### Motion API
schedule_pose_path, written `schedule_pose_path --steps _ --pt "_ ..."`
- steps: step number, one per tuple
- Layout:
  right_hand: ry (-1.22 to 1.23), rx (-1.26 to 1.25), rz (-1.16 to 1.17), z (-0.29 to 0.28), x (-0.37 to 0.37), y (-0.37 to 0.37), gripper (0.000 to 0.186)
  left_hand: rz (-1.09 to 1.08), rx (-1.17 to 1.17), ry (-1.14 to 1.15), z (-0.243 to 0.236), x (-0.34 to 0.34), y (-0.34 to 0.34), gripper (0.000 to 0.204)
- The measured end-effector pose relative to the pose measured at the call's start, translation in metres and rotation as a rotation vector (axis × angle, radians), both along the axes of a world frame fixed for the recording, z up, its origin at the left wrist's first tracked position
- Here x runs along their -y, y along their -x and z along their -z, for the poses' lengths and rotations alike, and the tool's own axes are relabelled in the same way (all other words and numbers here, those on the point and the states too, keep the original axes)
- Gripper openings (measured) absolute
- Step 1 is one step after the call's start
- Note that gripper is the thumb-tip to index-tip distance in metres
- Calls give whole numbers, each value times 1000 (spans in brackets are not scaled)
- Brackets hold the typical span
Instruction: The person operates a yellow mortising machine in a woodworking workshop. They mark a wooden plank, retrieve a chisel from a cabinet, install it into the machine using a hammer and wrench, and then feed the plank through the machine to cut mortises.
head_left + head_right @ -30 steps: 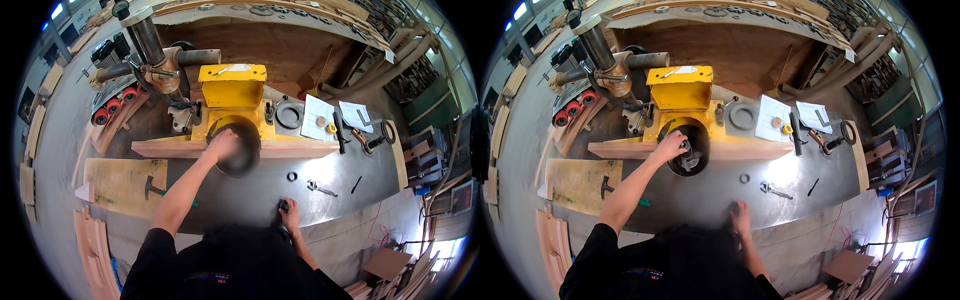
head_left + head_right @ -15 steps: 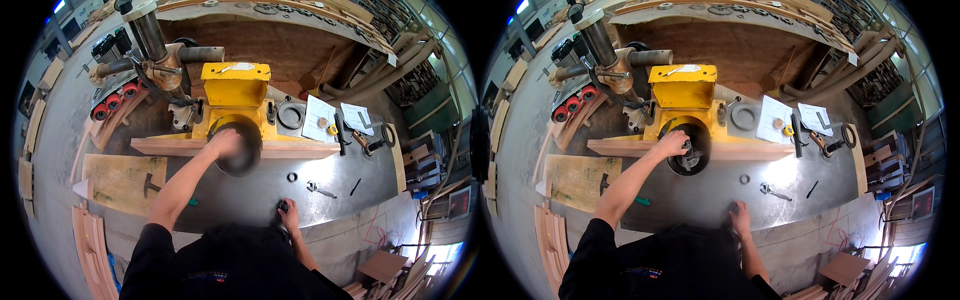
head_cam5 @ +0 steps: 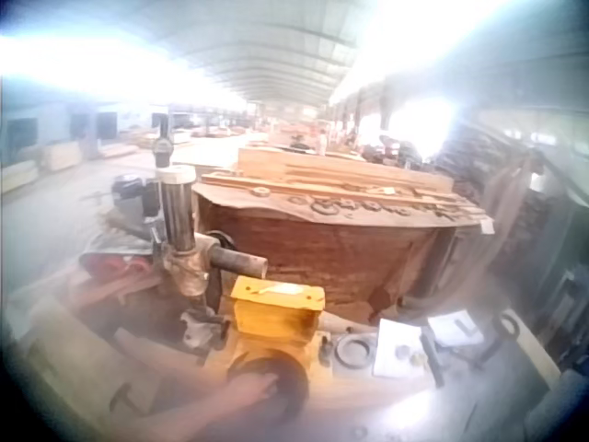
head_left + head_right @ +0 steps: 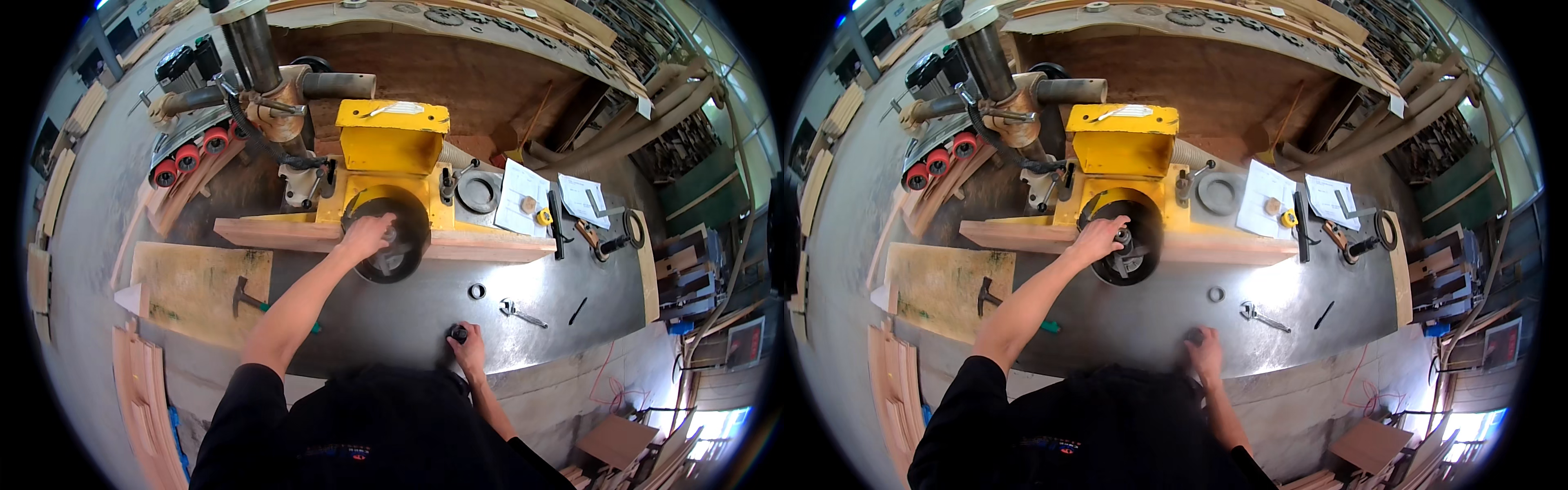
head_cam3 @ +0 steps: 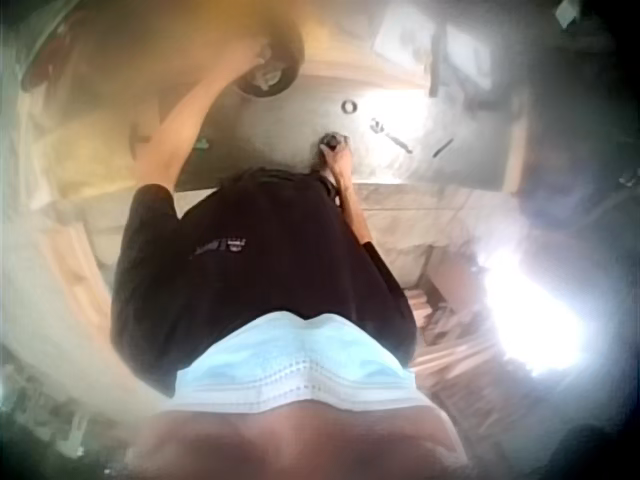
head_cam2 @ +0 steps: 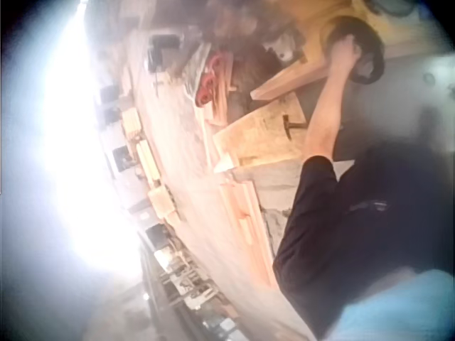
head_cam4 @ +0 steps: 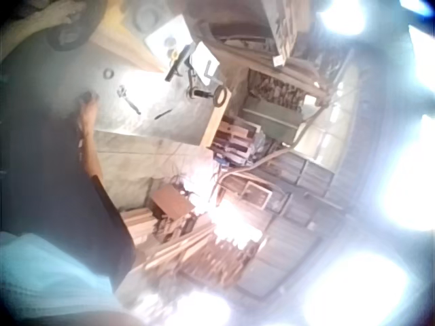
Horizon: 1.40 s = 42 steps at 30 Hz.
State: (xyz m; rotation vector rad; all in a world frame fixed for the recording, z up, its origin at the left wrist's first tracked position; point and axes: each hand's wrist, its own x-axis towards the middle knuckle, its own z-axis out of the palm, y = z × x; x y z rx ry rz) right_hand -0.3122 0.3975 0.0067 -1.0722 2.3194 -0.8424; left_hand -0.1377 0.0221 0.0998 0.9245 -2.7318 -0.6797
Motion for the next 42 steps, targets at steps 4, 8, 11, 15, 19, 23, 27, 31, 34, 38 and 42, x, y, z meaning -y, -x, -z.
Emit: schedule_pose_path --steps 4,8,11,15,19,23,27,31,34,38,42 --pt "129 62 -47 -44 68 -6 47 -247 -175 -42 5 -26 -5 68" --pt "309 215 -136 -95 166 -12 47 -474 -452 -183 45 -86 -38 55" --pt "445 134 -301 -113 236 -13 45 -511 -505 -279 54 -137 -81 41" --pt "297 -139 -560 -126 290 -19 45 -699 -578 -371 65 -203 -156 30" --pt "167 -449 -894 -124 311 -21 34 -927 -560 -323 80 -264 -232 24" --pt "-55 -552 -829 -130 326 -32 45 -1063 -565 -337 94 -294 -265 23" --pt "-86 -486 -585 -129 315 -41 66 -986 -572 -328 88 -264 -241 24" --pt "127 -325 -342 -127 274 -46 55 -785 -658 -344 50 -223 -183 24" --pt "87 -358 -193 -86 201 -13 46 -563 -582 -309 20 -180 -147 31" --pt "-118 -740 -1 -1 114 56 39 -383 -535 -336 -17 -111 -71 49" --pt "-145 -536 -183 32 79 86 35 -300 -532 -104 -6 -48 5 61"
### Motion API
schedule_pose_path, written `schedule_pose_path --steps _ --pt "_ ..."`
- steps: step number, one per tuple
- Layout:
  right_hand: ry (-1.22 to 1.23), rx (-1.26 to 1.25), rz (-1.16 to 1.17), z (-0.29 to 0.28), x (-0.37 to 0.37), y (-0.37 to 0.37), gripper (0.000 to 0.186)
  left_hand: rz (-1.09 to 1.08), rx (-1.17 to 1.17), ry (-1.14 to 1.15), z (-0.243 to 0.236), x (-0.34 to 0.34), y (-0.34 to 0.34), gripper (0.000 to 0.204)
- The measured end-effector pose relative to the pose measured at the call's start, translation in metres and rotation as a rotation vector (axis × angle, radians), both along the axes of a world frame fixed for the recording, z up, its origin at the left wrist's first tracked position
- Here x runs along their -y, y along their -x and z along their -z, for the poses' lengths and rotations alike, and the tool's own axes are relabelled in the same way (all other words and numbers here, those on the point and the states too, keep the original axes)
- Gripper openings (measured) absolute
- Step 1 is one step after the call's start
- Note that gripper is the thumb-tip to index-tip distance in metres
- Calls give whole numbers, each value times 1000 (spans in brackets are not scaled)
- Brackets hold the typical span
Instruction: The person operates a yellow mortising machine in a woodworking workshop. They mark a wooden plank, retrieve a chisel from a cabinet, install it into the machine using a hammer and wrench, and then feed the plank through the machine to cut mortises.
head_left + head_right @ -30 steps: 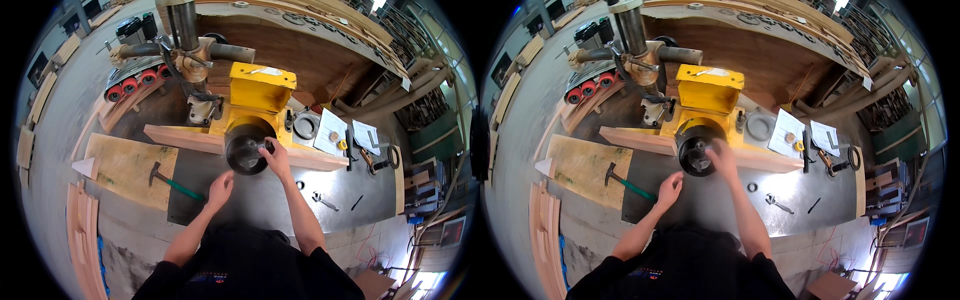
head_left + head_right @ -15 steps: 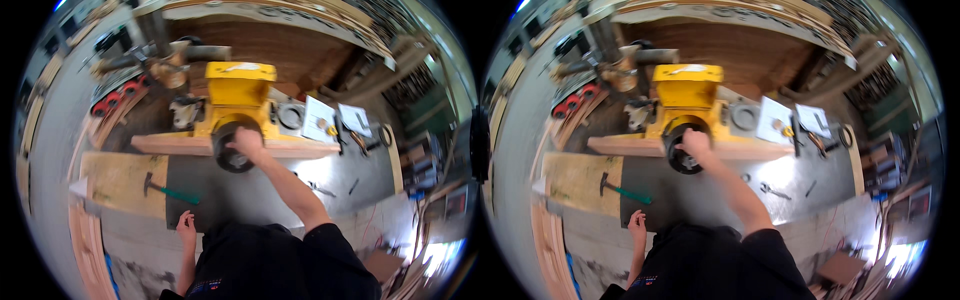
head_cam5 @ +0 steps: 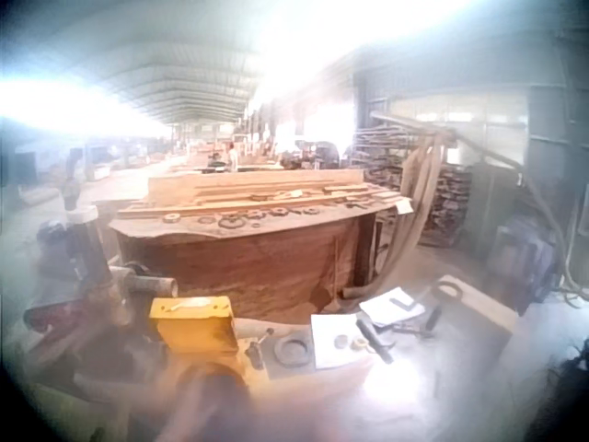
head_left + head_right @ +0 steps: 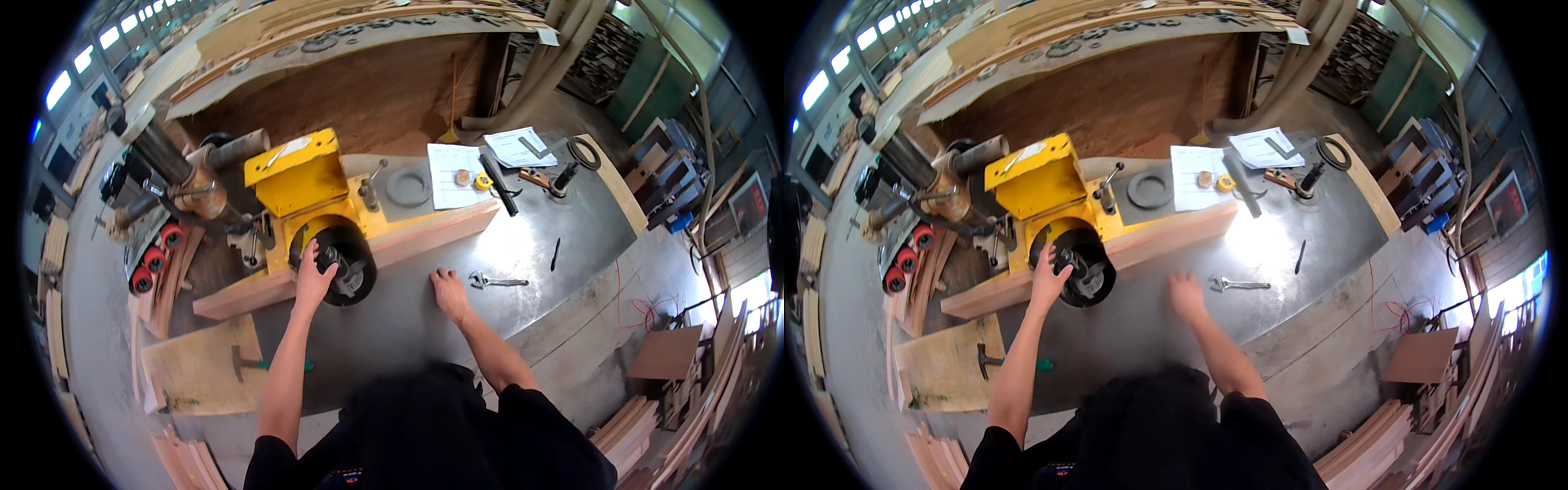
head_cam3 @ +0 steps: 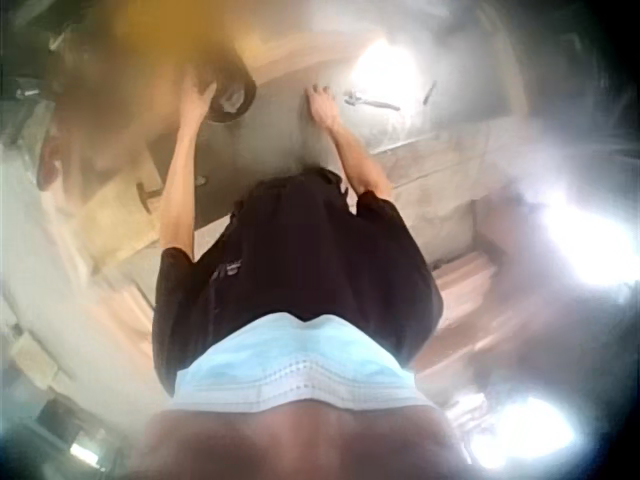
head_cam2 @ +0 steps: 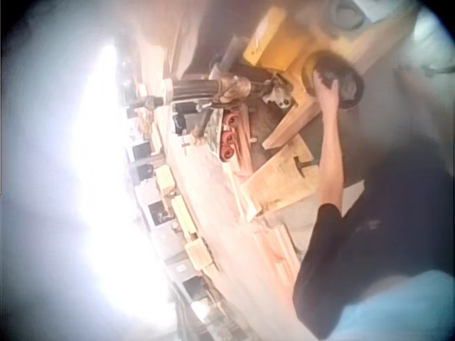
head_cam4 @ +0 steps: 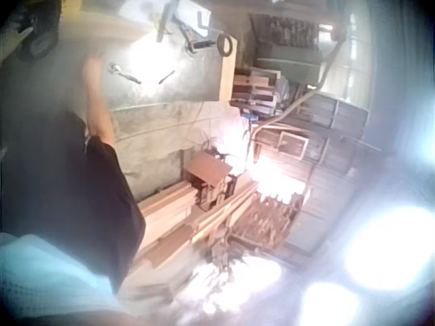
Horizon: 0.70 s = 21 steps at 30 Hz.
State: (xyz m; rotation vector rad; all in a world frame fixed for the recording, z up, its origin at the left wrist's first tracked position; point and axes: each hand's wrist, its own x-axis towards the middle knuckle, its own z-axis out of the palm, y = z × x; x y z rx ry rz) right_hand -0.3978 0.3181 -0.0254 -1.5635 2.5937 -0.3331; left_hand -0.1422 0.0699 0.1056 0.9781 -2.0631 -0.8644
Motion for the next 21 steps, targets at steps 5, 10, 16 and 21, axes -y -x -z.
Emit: schedule_pose_path --steps 5,10,16,21 --pt "25 203 -12 -7 -31 6 36 28 183 -41 4 13 26 57" --pt "253 282 403 -21 -75 115 45 -165 208 -37 -6 -9 46 52" --pt "269 282 468 -29 -44 282 44 -292 91 -52 7 -17 64 47" --pt "263 285 337 -11 18 337 50 -247 -25 -194 28 0 58 52"
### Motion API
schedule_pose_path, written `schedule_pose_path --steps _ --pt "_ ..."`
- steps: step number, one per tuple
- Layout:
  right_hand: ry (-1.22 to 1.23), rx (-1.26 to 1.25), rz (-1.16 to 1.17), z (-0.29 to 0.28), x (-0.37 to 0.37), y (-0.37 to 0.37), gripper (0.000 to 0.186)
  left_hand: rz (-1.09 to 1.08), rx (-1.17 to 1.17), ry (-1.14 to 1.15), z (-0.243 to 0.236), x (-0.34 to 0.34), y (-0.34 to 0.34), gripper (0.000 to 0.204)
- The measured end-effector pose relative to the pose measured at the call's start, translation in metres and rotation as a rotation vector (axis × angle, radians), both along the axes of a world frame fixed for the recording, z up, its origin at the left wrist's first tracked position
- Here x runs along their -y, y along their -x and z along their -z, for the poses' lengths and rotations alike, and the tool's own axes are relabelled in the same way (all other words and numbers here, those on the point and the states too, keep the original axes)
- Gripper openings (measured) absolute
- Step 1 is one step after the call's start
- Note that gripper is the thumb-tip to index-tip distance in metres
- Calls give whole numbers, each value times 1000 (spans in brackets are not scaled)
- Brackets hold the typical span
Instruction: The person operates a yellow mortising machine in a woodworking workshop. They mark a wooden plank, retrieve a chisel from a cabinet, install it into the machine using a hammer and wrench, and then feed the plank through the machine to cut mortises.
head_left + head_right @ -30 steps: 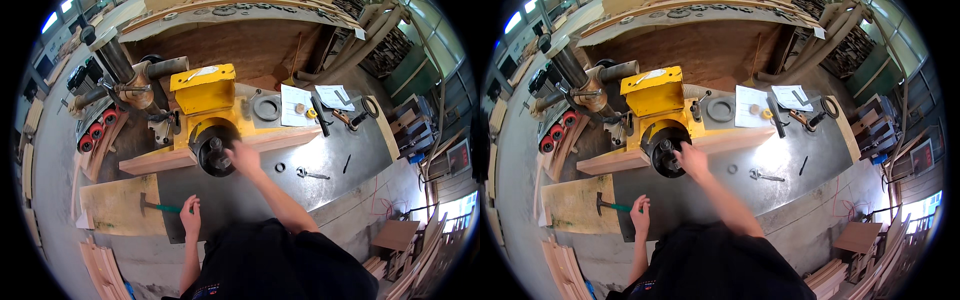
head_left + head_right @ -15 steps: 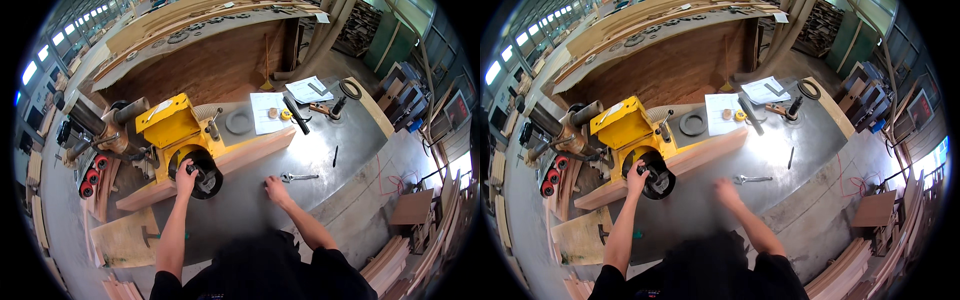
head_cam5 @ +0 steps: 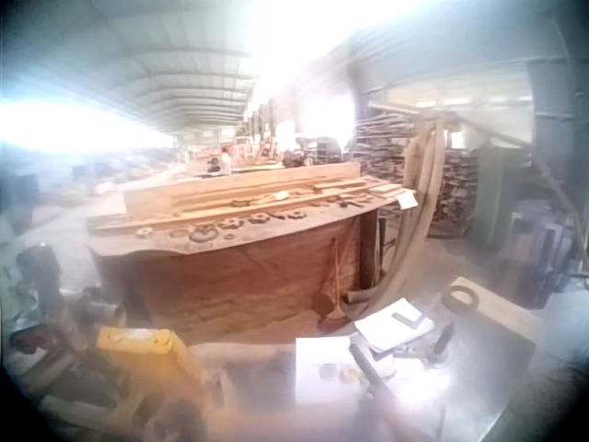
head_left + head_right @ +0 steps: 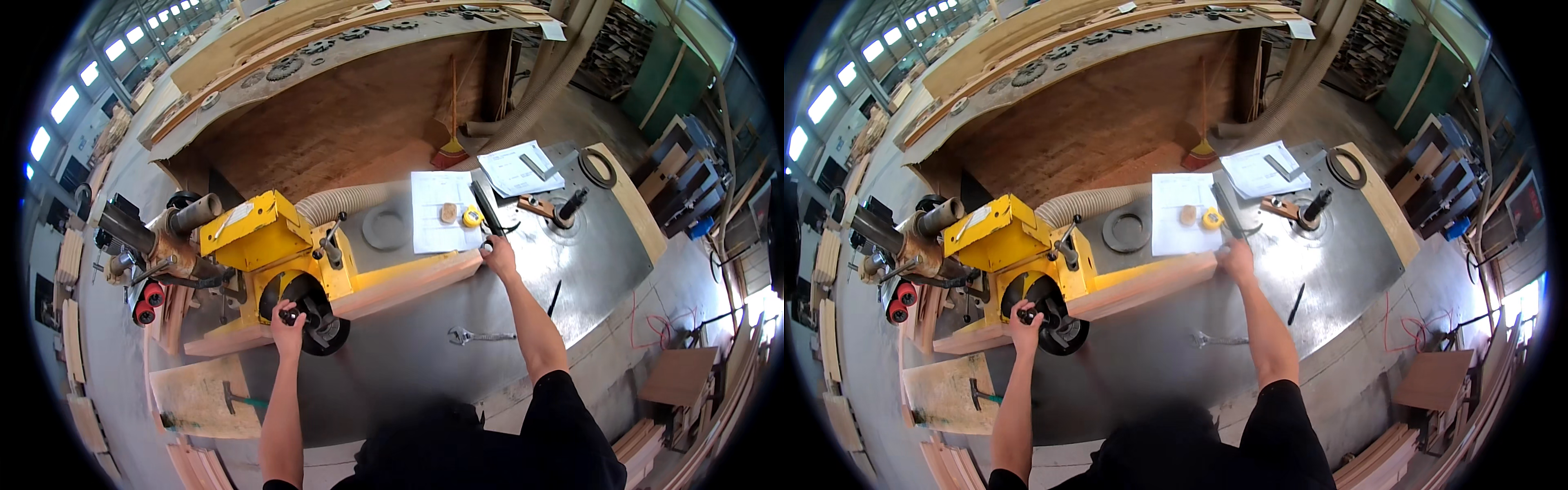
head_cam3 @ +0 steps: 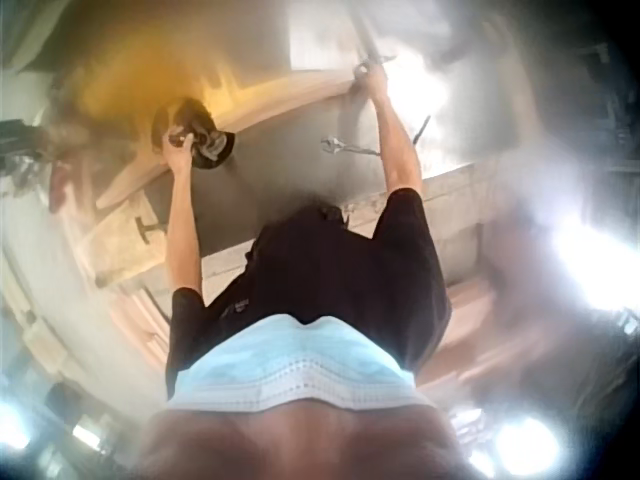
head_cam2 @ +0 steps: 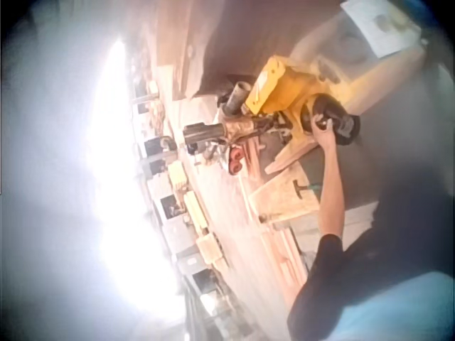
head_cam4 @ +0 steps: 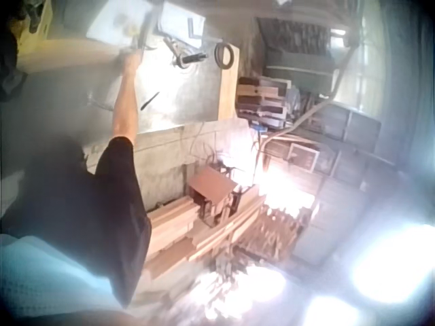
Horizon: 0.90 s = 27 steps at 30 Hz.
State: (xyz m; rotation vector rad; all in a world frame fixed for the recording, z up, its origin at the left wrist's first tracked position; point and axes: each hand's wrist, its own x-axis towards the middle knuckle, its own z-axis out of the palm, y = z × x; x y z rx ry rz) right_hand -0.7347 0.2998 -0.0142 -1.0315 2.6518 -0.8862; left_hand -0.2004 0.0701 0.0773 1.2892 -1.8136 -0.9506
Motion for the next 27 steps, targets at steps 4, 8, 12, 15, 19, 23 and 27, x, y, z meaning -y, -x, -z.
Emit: schedule_pose_path --steps 4,8,12,15,19,23,27 --pt "198 -80 -5 -5 9 2 52 -8 33 -31 -1 -2 1 53" --pt "-63 -184 401 -25 -83 3 54 -25 -27 -90 3 -3 6 53" --pt "-520 -30 566 -37 -177 -23 42 -17 -39 -129 7 -5 -4 53" --pt "-415 -48 437 15 -222 -17 25 -4 -22 -129 5 -3 4 52" --pt "-317 -149 362 22 -157 23 20 -11 -32 -177 5 1 -2 53" --pt "-244 -110 304 7 -83 70 26 -6 -23 -175 0 5 8 56" --pt "-127 -176 262 -2 -51 63 33 -16 -61 -153 2 1 8 55"
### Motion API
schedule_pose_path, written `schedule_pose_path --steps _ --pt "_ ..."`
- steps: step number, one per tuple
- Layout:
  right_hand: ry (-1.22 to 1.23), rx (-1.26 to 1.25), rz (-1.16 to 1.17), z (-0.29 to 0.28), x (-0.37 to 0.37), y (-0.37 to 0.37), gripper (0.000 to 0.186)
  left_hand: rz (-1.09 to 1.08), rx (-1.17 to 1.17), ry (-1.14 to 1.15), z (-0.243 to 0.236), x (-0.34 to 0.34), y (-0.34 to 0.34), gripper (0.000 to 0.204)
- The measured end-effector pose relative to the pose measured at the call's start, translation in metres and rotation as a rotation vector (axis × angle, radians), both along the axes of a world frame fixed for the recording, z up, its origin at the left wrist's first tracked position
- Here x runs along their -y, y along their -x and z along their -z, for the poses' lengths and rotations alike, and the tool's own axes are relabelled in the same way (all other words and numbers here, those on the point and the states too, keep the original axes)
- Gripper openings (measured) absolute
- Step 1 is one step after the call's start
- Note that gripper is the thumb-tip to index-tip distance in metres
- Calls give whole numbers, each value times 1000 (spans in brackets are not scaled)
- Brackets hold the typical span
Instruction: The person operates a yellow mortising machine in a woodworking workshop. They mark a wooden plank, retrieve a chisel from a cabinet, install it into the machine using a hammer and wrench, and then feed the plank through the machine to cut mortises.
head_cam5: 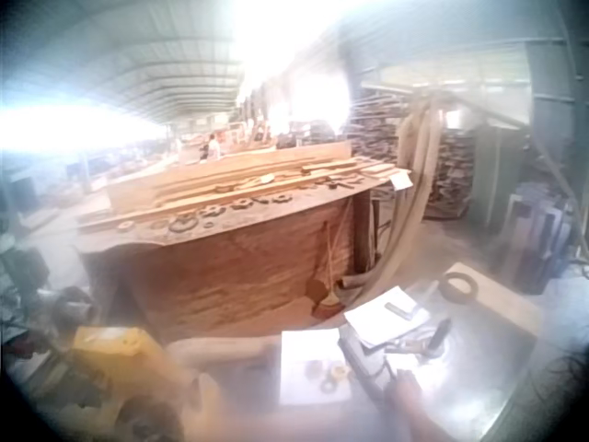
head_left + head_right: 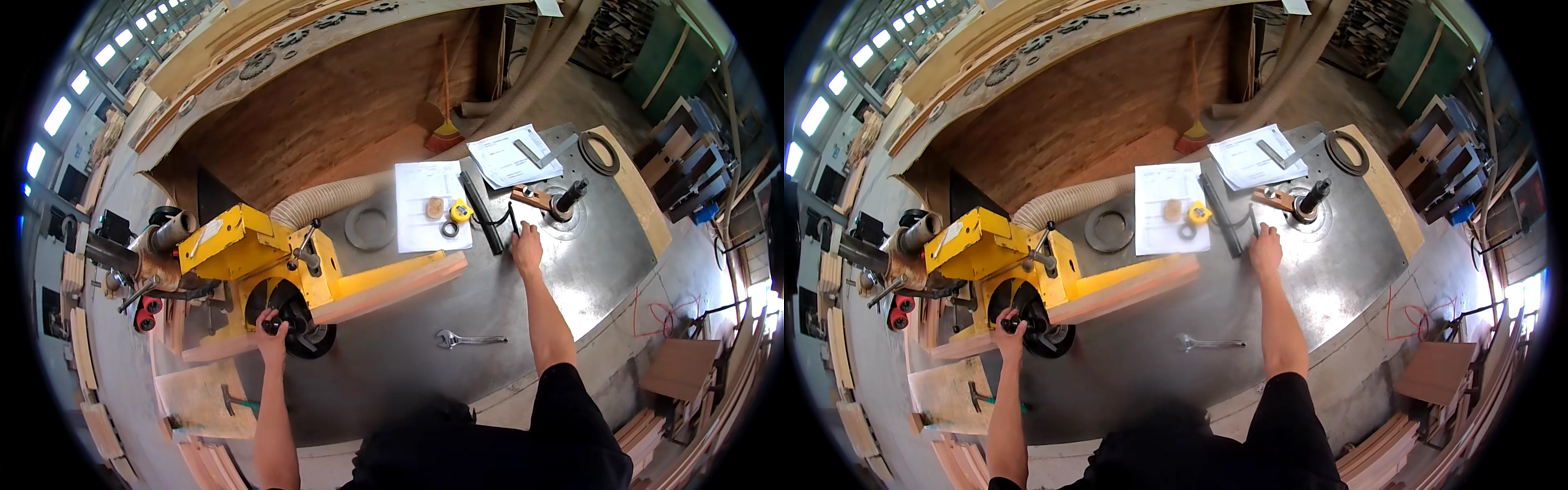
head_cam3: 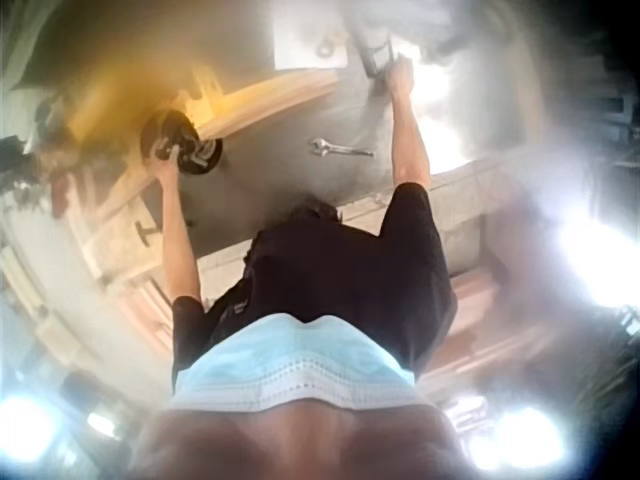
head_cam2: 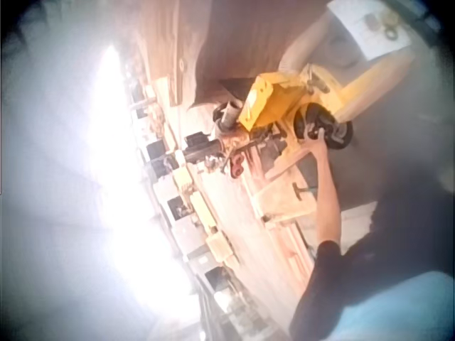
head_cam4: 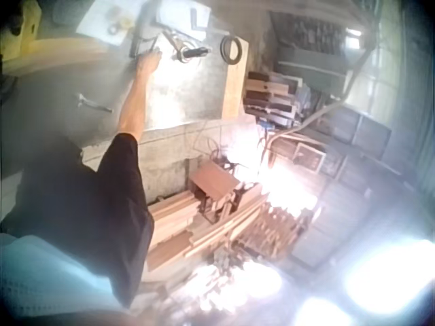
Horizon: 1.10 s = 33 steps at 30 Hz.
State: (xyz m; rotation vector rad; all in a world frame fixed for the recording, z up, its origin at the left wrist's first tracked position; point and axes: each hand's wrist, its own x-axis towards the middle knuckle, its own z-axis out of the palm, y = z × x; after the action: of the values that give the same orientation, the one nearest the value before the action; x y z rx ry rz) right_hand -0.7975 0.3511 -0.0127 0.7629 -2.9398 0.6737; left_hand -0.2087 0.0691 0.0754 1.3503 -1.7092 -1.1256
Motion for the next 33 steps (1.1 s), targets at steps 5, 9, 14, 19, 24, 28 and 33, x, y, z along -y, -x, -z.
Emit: schedule_pose_path --steps 5,9,14,19,24,28,33 --pt "73 -47 -287 1 -39 -99 26 -134 14 164 23 -10 8 46" --pt "45 75 -393 -18 -103 -210 30 -343 -375 42 42 -3 27 42" --pt "62 67 -458 -11 -139 -285 37 -137 -205 -61 22 6 9 37" --pt "115 100 -415 0 -127 -312 33 -179 317 369 -9 0 5 35" --pt "140 0 -347 6 -126 -341 35 211 924 336 -69 9 -9 30" --pt "-5 29 -323 10 -124 -351 42 595 1001 731 -72 13 -29 13" --pt "241 61 -423 -34 -50 -392 59 737 857 523 -83 15 -53 34"
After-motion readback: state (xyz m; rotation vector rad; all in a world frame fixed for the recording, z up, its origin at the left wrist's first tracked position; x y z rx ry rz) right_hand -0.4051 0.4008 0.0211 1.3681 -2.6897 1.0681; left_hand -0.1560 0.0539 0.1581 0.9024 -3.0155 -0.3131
